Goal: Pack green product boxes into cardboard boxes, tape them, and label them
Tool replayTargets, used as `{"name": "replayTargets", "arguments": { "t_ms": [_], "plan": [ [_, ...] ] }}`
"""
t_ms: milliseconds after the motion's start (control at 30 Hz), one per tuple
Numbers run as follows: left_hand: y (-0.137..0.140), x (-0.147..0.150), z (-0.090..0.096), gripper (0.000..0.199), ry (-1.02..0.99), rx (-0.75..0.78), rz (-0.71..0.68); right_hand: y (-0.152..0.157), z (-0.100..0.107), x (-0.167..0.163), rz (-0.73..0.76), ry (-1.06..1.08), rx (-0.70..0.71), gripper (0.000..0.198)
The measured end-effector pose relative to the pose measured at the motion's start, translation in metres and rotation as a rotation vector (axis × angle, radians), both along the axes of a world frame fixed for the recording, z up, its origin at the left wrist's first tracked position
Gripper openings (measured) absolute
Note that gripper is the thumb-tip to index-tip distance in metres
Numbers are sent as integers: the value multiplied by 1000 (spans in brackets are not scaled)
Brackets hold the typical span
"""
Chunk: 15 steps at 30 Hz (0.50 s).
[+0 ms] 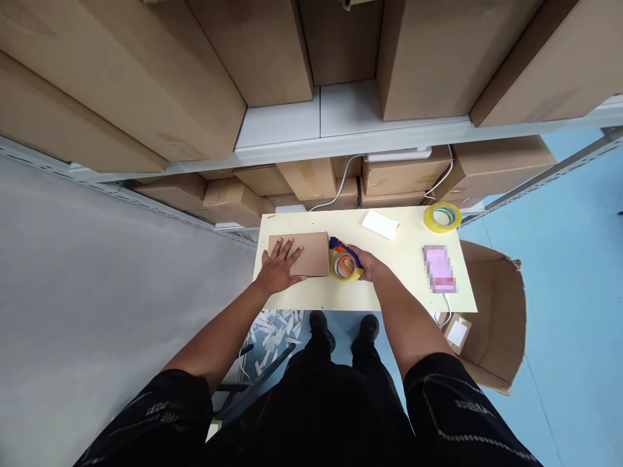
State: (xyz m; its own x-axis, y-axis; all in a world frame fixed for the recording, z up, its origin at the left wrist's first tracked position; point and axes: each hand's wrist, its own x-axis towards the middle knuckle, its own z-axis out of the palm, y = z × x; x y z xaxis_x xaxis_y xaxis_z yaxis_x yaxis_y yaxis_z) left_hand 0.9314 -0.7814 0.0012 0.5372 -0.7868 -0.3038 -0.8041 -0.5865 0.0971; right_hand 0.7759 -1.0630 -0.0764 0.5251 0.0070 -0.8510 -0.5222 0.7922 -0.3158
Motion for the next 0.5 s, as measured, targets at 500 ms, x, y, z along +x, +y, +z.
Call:
{"name": "replayTargets", "arguments": {
  "t_ms": [500],
  "plan": [
    [-37,-45,-5,96,37,-88,322,138,-5,-113,-312,46,127,45]
  ]
}}
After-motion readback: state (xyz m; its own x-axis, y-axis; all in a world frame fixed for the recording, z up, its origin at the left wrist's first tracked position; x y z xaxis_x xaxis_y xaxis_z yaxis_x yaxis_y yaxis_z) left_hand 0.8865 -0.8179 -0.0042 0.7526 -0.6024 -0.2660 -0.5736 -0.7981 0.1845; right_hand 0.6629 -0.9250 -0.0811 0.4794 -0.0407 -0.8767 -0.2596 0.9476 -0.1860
